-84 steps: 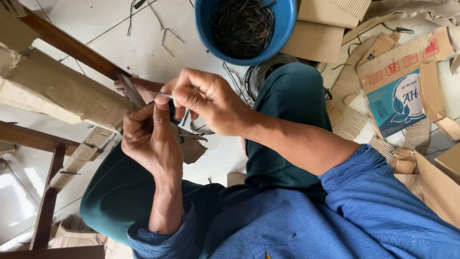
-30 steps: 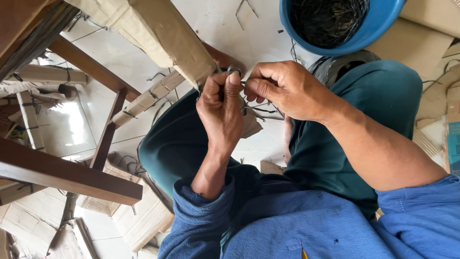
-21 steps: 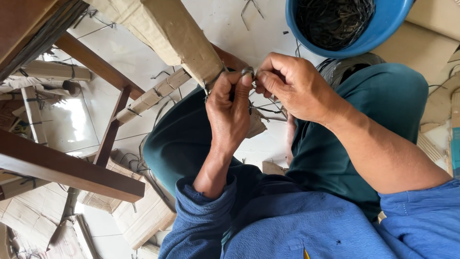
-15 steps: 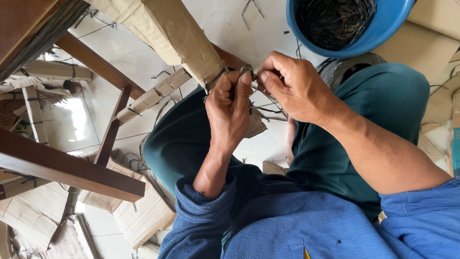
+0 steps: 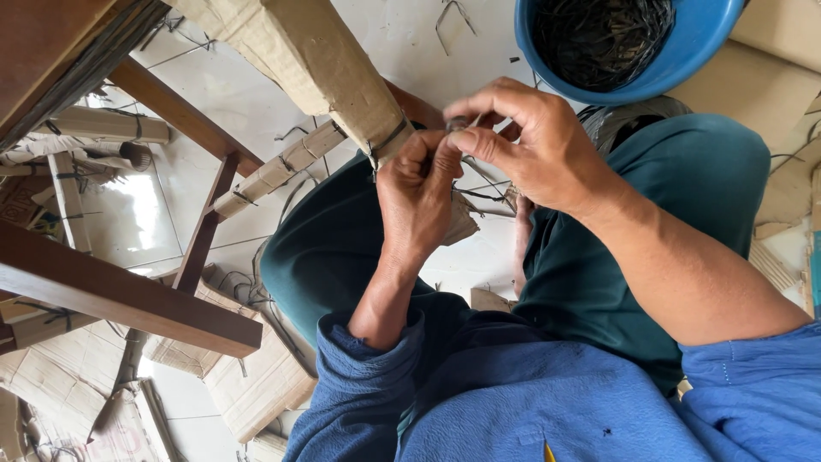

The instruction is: The person sits on the floor and wraps a cardboard-wrapped chair leg with wire. They repeatedly bend wire pieces, wrap them around the leg, and twist the ends to secure them. The person adjusts the leg's position and continues wrapping along its length.

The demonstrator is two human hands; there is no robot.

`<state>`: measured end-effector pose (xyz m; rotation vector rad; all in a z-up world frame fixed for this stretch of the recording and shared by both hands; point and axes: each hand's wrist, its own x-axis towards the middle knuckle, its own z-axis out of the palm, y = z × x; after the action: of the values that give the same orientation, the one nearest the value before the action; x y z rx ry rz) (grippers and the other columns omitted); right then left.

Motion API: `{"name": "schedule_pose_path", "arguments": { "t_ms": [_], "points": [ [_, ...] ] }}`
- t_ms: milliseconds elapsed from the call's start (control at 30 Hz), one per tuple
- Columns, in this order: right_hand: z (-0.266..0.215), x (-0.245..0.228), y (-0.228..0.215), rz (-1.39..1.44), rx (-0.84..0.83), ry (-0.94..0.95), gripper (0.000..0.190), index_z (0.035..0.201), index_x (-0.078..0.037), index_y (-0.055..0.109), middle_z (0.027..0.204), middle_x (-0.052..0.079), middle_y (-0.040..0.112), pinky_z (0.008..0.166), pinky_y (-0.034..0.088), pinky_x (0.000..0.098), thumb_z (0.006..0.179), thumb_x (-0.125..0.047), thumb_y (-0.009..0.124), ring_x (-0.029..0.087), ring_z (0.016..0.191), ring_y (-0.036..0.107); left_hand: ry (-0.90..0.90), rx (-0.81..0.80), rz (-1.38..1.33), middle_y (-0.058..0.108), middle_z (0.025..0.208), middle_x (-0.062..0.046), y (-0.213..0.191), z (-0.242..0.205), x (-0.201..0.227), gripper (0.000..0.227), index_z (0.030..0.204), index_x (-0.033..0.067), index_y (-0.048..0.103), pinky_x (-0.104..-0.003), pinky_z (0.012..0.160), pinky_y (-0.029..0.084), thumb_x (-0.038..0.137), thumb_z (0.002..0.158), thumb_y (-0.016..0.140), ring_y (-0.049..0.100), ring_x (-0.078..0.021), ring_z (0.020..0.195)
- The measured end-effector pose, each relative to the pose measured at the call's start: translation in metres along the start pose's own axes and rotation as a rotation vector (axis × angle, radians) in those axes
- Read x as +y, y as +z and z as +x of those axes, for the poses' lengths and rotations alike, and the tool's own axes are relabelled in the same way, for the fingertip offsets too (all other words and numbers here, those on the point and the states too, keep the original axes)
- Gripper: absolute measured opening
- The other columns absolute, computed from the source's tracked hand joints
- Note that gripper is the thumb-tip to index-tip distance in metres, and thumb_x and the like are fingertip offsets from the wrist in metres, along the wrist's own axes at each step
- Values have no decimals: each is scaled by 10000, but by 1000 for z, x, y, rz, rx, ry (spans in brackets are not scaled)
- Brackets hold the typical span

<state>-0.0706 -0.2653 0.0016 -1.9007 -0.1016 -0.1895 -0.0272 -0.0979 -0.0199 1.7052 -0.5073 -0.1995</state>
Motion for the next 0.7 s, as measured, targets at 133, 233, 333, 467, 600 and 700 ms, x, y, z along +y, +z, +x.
{"name": "schedule_pose_path", "arguments": {
  "t_ms": [133,233,333,467,600,700],
  "points": [
    [-2,1,4,35,104,80,136,1013,-17,692,747,25,601,479,348,244,1081,-133,670,85,569,421,-45,32,4,499,681,60,3,-3,16,265,867,115,633,-240,574,406,322,1030,598,437,-58,640],
    [-2,7,4,253,150,148,175,995,-14,628,839,54,608,675,536,255,1116,-130,578,134,752,574,-116,56,17,625,793,54,3,-5,22,300,966,104,677,-237,659,473,394,994,605,531,-54,722],
    [-2,10,-2,476,227,271,211,973,-65,627,831,27,596,650,502,216,1115,-209,565,102,762,593,-100,82,28,508,683,73,2,-5,18,272,888,104,663,-242,604,420,360,979,648,455,-47,663],
    [-2,15,-10,416,248,257,134,1045,-53,590,867,54,605,659,533,224,1114,-167,593,122,768,599,-100,79,-61,597,703,41,1,-5,14,176,924,72,716,-201,577,444,245,954,729,496,-41,642],
    [-4,13,-29,50,88,145,141,1074,10,599,835,101,625,655,535,270,1140,-115,600,157,735,603,-29,123,-170,498,662,59,-1,-5,7,135,935,68,691,-208,532,383,194,977,717,415,-47,602],
    [-7,13,-31,-254,39,-96,321,906,-18,469,665,54,437,494,301,339,1194,-158,463,161,533,395,-19,178,-147,555,675,59,2,-4,6,145,942,87,698,-205,535,405,226,976,717,438,-33,597]
  ]
}}
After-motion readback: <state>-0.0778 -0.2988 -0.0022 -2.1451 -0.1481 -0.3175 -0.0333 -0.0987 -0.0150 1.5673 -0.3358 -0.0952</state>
